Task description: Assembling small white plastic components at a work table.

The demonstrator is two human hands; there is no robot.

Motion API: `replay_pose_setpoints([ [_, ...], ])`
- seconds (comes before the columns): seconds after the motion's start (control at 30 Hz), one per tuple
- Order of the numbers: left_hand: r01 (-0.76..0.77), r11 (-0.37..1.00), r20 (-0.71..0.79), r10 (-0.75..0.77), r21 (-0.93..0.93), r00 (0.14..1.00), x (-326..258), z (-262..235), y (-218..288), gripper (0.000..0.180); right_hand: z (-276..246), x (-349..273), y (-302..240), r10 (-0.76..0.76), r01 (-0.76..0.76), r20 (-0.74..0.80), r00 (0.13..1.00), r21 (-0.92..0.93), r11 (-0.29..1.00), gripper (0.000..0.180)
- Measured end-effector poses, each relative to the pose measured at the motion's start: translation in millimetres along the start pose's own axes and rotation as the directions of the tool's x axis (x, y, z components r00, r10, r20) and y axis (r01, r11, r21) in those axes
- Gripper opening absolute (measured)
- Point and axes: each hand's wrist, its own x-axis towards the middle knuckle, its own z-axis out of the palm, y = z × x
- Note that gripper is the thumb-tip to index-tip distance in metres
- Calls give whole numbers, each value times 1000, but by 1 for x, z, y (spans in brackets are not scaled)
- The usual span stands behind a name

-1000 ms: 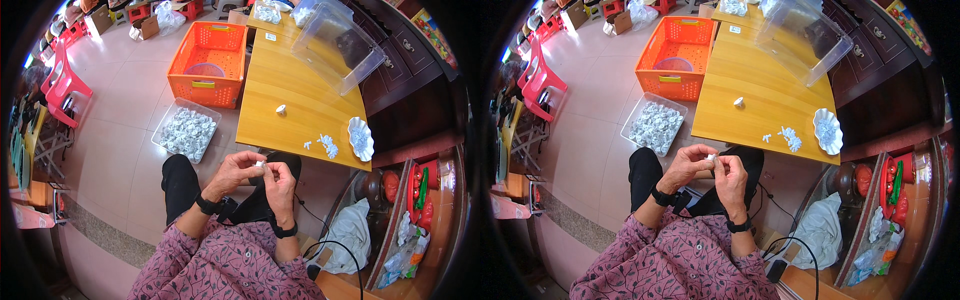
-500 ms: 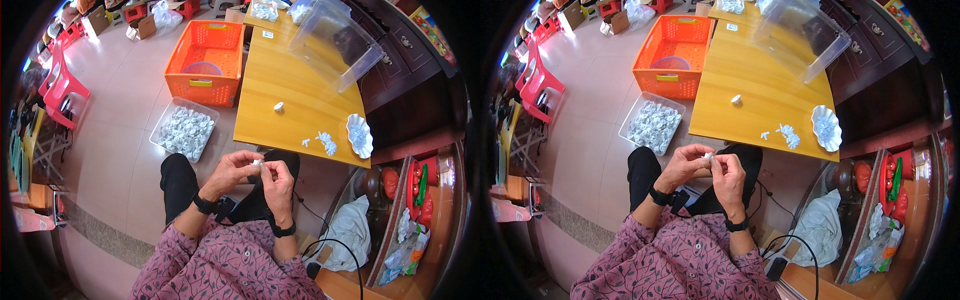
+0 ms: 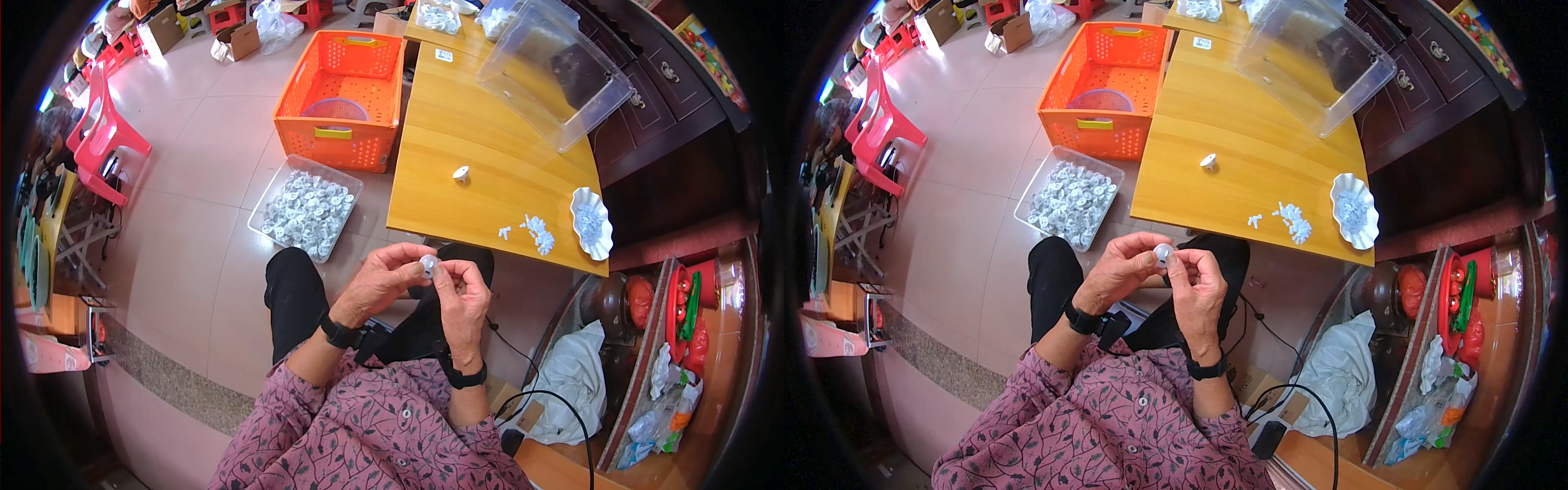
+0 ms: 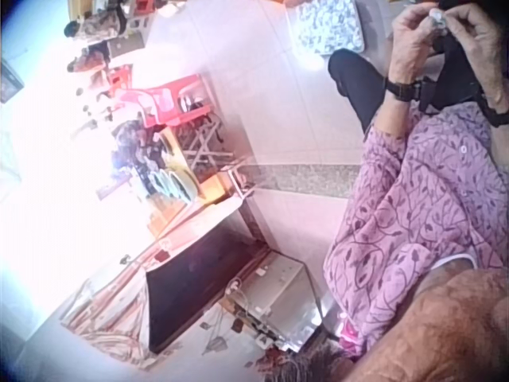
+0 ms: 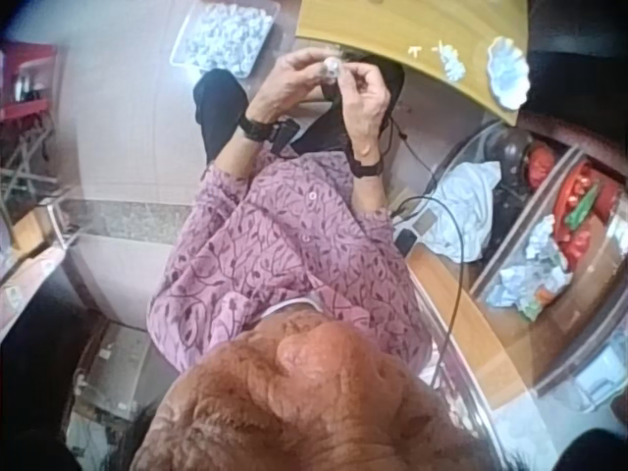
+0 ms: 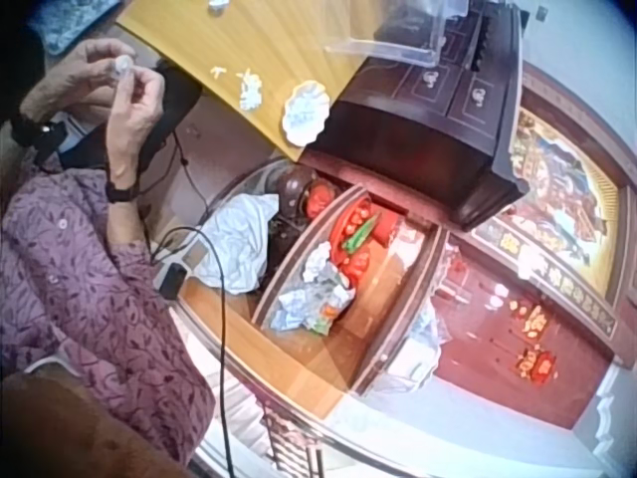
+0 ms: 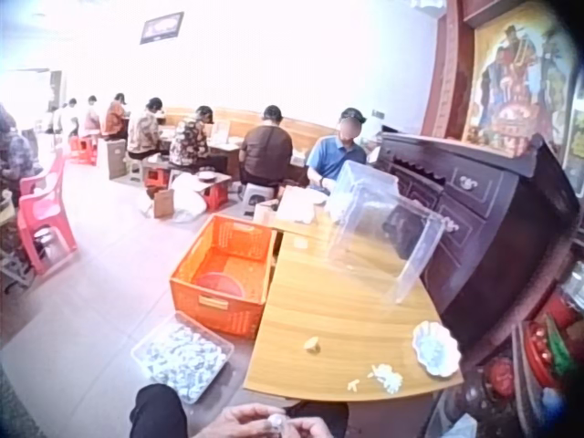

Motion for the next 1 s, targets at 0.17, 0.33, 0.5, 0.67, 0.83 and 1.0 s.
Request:
replay_pose_setpoints([
  [0.17,-14,998,-16,15,62,1000,-3,5,4,30,2,1,6,-16,16,4,1000,-12,1000,9],
  [0.33,13,989,-56,-5,150,998,-5,3,7,27,3,3,16,-13,13,24,1000,-9,1000,9],
  [0.5,10,981,-66,3,195,998,-4,3,14,26,8,3,6,61,-61,12,998,15,998,12],
  [0.67,-90,983,-173,118,163,978,-11,-10,41,26,2,3,13,78,-71,62,995,-97,993,10],
  [0.83,-260,954,-429,300,149,852,-8,-63,69,29,-6,4,18,46,-37,57,997,-145,989,9],
  [1.0,-313,889,-680,458,335,573,-3,-136,84,70,-1,9,23,16,-4,59,998,-194,981,9],
])
